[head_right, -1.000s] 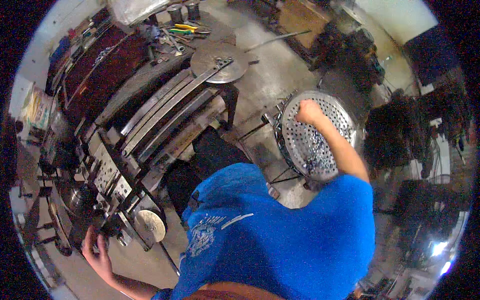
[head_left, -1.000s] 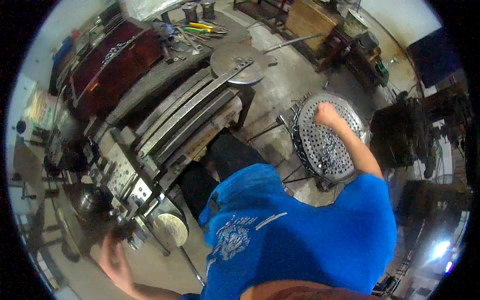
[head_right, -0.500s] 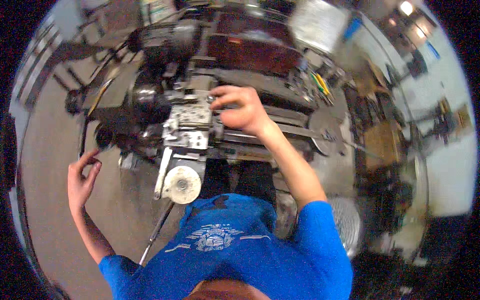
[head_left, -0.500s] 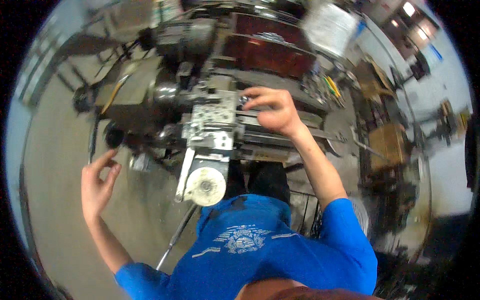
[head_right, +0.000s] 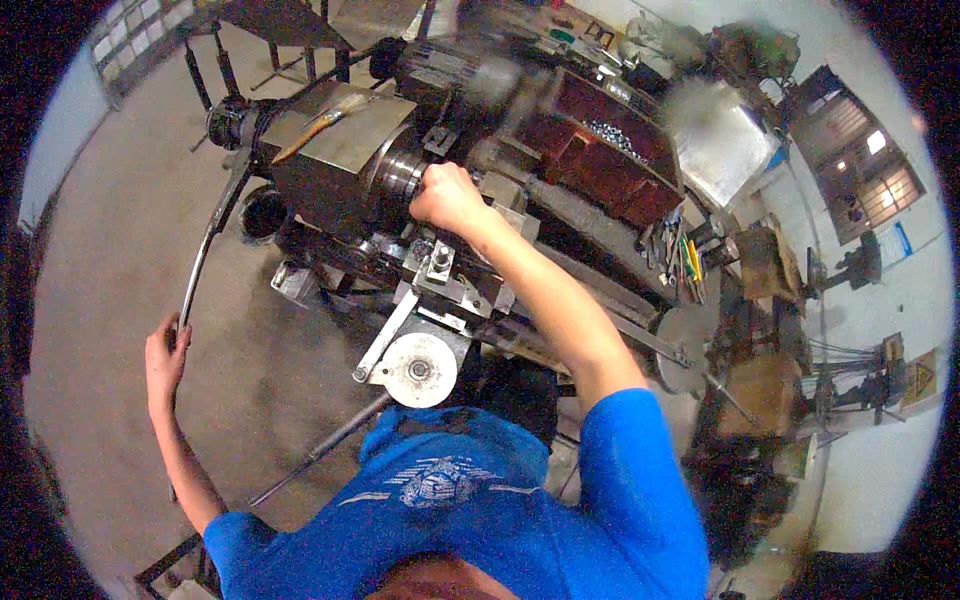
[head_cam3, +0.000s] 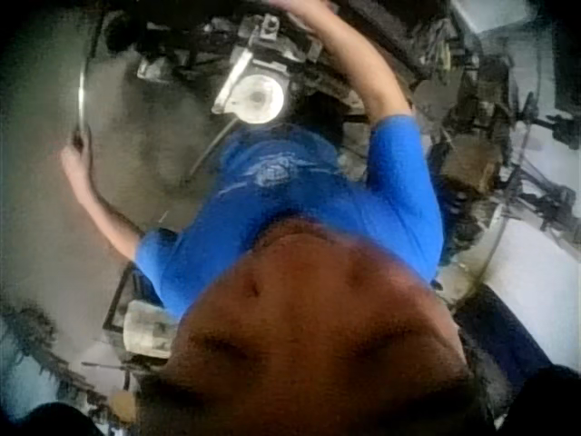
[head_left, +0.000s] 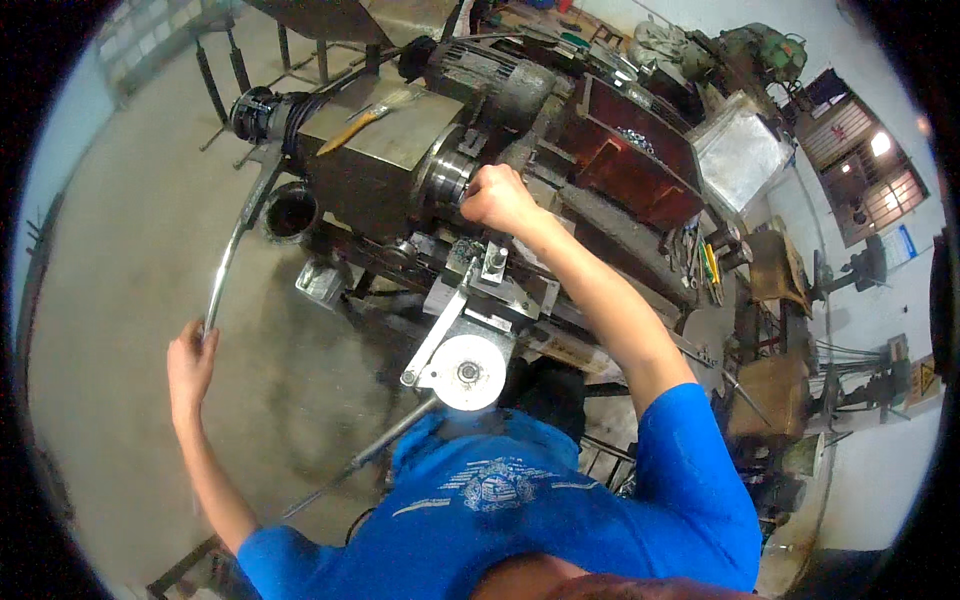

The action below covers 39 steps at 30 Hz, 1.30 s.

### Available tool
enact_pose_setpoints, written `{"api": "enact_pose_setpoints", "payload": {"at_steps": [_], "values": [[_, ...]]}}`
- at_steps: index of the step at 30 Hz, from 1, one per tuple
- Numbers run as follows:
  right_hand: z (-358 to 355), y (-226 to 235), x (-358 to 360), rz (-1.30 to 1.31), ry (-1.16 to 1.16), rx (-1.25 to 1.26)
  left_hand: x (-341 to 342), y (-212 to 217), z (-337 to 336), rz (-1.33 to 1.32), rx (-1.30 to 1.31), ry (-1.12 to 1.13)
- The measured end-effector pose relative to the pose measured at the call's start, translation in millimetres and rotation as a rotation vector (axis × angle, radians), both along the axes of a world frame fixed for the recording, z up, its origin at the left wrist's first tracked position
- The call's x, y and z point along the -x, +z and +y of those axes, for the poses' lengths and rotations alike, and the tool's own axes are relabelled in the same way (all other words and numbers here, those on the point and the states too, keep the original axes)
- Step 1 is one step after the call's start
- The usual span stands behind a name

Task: The person operates a metal lathe, repeatedly inserting small cylindrical metal parts into the chuck, engaging the machine, and removing the parts. The person uses a long metal rod to assist with the process and places the finished parts into a perforated metal tray.

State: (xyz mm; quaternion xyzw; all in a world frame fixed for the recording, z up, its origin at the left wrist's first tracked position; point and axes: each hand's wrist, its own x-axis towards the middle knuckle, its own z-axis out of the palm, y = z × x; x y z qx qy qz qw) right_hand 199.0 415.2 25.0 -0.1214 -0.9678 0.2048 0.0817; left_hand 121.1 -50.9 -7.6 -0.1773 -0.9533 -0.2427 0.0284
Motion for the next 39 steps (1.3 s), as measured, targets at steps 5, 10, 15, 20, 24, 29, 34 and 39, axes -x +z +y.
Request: {"api": "enact_pose_setpoints", "payload": {"at_steps": [5,10,15,20,24,29,34,39], "values": [[-6,-8,7,0.067,-0.106,0.021,3,-14,6,0.110,0.065,0.001],[-13,0,13,0.229,-0.137,0.063,5,-11,6,0.076,0.103,0.023],[2,-20,17,0.444,0.000,-0.093,20,-25,2,0.143,0.263,0.038],[2,-9,17,0.361,0.087,-0.043,128,-29,-77,0.329,0.609,0.155],[10,-10,14,0.277,0.137,-0.106,178,-19,-65,0.234,0.563,0.356],[-6,32,-11,0.271,0.100,-0.061,217,-42,-88,0.034,0.536,0.341],[24,64,-100,0.536,0.106,-0.047,141,-84,26,0.633,-0.391,-0.130],[76,44,-224,0.269,-0.228,-0.117,137,-238,126,-0.424,0.109,-0.031]]}}
